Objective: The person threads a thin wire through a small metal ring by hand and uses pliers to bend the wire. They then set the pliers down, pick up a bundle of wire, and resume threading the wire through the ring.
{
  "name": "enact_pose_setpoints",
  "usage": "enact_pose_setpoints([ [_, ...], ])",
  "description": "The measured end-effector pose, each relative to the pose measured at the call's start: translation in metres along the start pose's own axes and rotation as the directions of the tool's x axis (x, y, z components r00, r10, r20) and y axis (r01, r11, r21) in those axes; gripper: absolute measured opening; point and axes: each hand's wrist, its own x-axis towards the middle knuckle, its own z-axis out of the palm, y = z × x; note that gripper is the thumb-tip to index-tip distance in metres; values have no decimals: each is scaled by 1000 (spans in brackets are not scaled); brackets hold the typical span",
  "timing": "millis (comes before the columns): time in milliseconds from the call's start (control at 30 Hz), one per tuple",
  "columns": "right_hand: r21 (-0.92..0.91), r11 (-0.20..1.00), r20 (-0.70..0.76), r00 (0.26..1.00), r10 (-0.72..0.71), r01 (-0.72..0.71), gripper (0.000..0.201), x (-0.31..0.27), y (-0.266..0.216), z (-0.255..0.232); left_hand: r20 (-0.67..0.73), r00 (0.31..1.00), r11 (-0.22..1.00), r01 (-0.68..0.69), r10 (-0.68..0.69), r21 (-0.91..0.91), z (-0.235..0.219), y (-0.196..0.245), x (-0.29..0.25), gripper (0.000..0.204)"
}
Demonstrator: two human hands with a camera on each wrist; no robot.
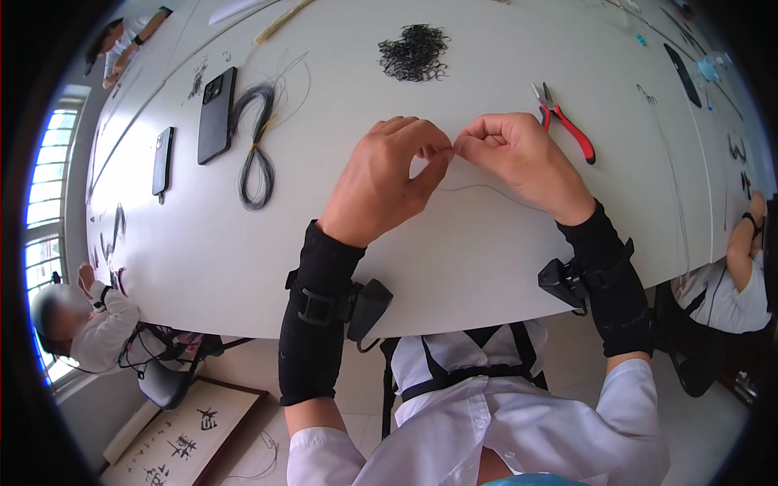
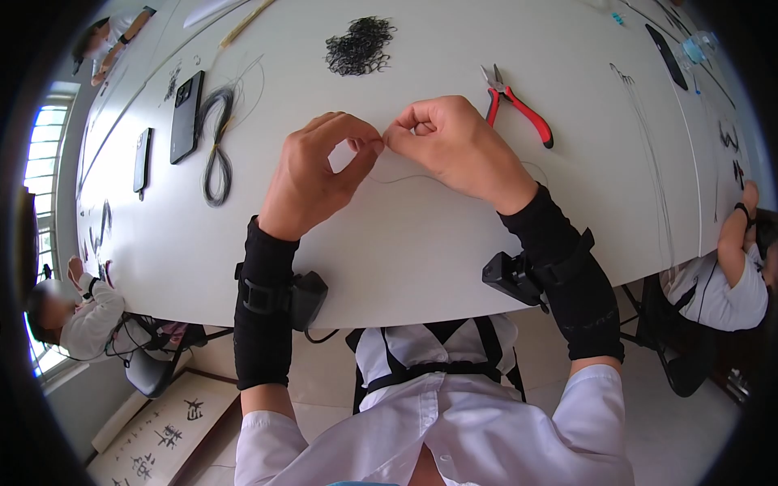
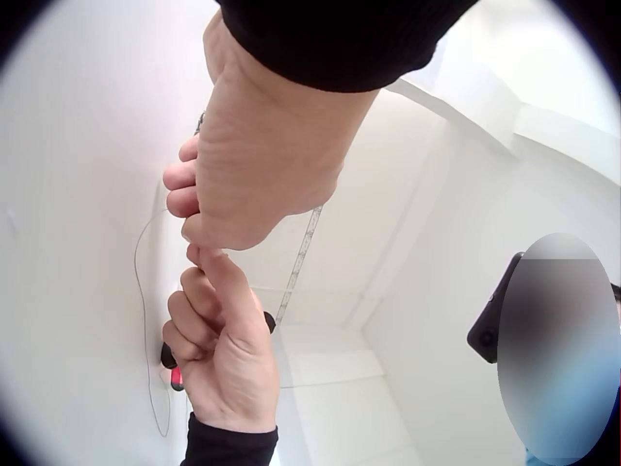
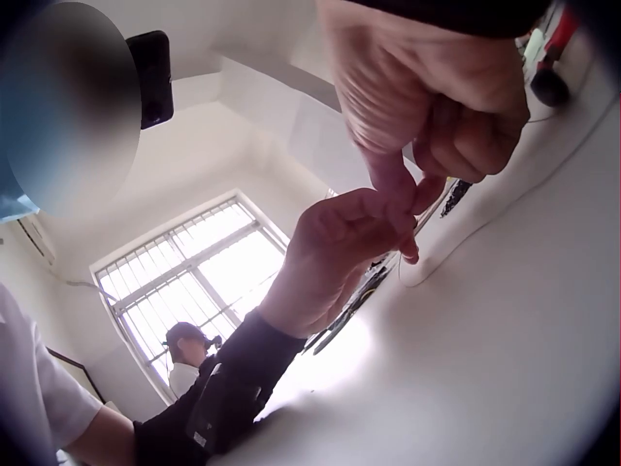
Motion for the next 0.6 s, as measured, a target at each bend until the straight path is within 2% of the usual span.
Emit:
enact_pose_setpoints([
  [133, 146, 985, 12, 996, 90, -90, 25, -4, -16, -3, -88, 996, 997, -10, 2, -81, 1, 4, 3, 9],
  [200, 142, 986, 31, 996, 88, -92, 24, -3, -13, -5, -88, 996, 994, -10, 0, -109, 2, 2, 3, 11],
  [300, 168, 979, 41, 993, 109, -114, 25, -5, -16, -6, -47, 994, 982, 94, -103, -165, 1, 3, 2, 9],
  [400, 180, 978, 41, 994, 97, -103, 25, -6, -16, -7, -89, 993, 981, 61, -79, -187, 5, 0, 2, 9],
  [600, 109, 992, 40, 997, 62, -66, 24, -5, -14, -6, -8, 983, 953, 177, -184, -247, 0, 3, 1, 11],
])
